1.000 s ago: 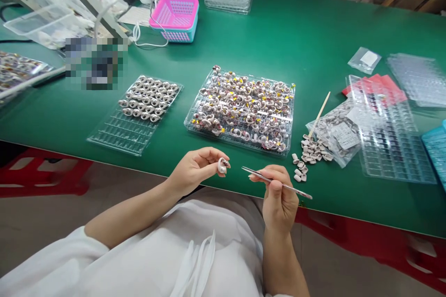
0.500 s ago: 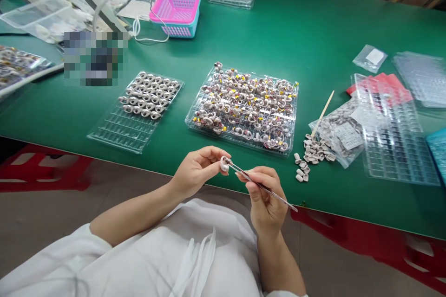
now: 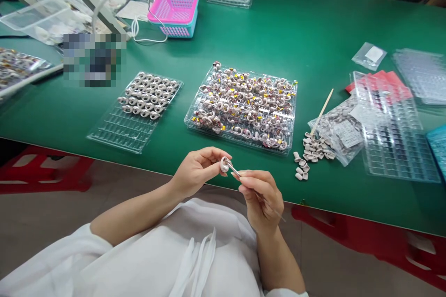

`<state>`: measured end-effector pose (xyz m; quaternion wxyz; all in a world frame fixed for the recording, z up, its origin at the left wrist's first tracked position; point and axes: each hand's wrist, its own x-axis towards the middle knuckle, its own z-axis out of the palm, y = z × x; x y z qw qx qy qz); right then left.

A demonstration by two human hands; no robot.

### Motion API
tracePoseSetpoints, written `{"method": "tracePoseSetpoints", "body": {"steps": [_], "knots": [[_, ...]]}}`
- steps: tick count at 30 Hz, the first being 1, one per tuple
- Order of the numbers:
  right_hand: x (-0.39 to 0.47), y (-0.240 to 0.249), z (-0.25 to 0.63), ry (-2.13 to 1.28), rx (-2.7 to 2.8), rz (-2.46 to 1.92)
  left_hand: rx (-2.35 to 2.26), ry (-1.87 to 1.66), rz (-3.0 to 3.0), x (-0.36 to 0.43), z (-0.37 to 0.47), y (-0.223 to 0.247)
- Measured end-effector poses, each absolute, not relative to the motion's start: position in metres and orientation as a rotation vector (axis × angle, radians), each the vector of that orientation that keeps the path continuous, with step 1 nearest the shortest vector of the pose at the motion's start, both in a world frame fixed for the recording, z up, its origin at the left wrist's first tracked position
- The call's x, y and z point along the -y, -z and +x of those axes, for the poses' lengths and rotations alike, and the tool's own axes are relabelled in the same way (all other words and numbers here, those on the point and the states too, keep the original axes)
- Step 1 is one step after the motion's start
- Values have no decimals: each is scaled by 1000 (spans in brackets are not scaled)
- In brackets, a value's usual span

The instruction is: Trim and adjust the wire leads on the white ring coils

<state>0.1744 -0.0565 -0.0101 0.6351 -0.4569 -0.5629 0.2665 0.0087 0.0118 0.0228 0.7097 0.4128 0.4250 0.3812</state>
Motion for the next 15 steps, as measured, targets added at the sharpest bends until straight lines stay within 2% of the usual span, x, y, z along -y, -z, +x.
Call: {"method": "tracePoseSetpoints", "body": {"steps": [4, 10, 15], "knots": [[57, 9, 180, -572, 1385, -1025, -968, -838, 937, -11, 8, -22], [53, 10, 173, -741, 1098, -991, -1023, -864, 1041, -8, 8, -18], [55, 12, 182, -568, 1438, -909, -949, -788, 945, -15, 7, -18]]}}
